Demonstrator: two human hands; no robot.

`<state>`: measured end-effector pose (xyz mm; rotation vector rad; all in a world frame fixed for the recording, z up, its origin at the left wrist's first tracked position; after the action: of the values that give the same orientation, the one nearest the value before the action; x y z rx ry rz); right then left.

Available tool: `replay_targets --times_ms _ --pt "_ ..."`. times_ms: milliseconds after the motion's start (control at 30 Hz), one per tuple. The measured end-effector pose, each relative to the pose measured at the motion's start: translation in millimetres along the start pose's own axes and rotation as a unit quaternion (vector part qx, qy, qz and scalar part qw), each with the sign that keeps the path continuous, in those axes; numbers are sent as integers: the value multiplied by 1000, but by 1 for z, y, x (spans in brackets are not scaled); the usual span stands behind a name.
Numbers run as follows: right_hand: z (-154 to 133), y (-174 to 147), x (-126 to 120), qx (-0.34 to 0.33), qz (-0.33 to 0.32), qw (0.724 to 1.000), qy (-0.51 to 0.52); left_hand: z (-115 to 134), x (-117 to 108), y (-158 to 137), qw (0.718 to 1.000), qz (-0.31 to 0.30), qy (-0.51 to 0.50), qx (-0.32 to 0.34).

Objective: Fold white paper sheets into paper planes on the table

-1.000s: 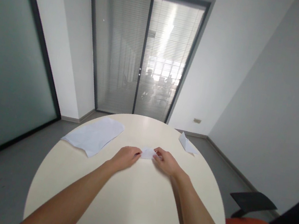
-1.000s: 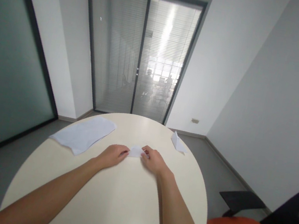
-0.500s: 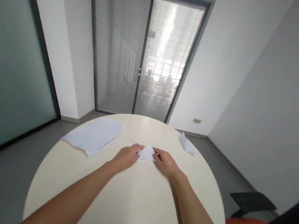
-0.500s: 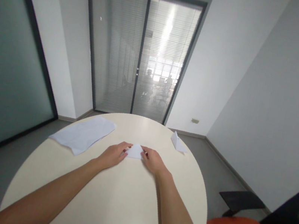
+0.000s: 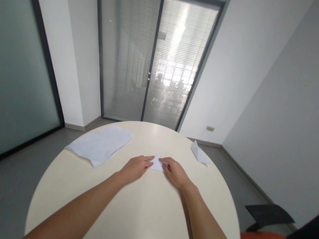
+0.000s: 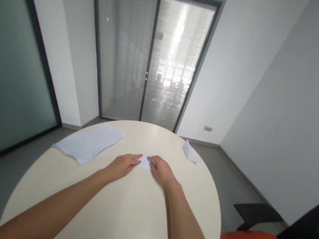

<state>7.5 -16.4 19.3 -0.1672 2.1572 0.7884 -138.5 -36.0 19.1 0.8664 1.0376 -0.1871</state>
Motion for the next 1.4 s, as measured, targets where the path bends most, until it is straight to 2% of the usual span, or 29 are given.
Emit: replay_targets --times_ms 400,600,733,867,933,1100,1233,1400 --pt "3 1 7 -17 4 1000 -18 7 0 -1 999 -21 21 24" --pt "1 1 8 -28 0 997 -67 6 3 0 999 -17 13 23" --pt "-11 3 6 -50 2 994 -102 6 4 1 999 -16 9 27" --pt "-32 2 15 -88 -21 993 -73 7 2 1 999 -16 5 28" --pt "-34 -1 26 -74 -63 993 -65 8 1 1 1000 -16 0 27" --pt "-17 -9 47 24 -144 986 -79 8 2 0 999 -14 6 30" --pt "-13 -10 47 49 -157 983 -84 7 3 0 999 -9 14 33" --pt "-16 -10 46 47 -155 983 -90 7 2 0 999 1 27 34"
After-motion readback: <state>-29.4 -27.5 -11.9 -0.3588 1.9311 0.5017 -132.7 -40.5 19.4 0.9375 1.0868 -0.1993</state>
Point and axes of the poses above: each hand's wrist, its own y-axis towards the middle knuckle, its own x-axis out of the palm, z = x × y, the point moved 9 cm from there along y, towards the middle knuckle, and after that the axes turned 8 degrees about z, right-handed, at the moved point
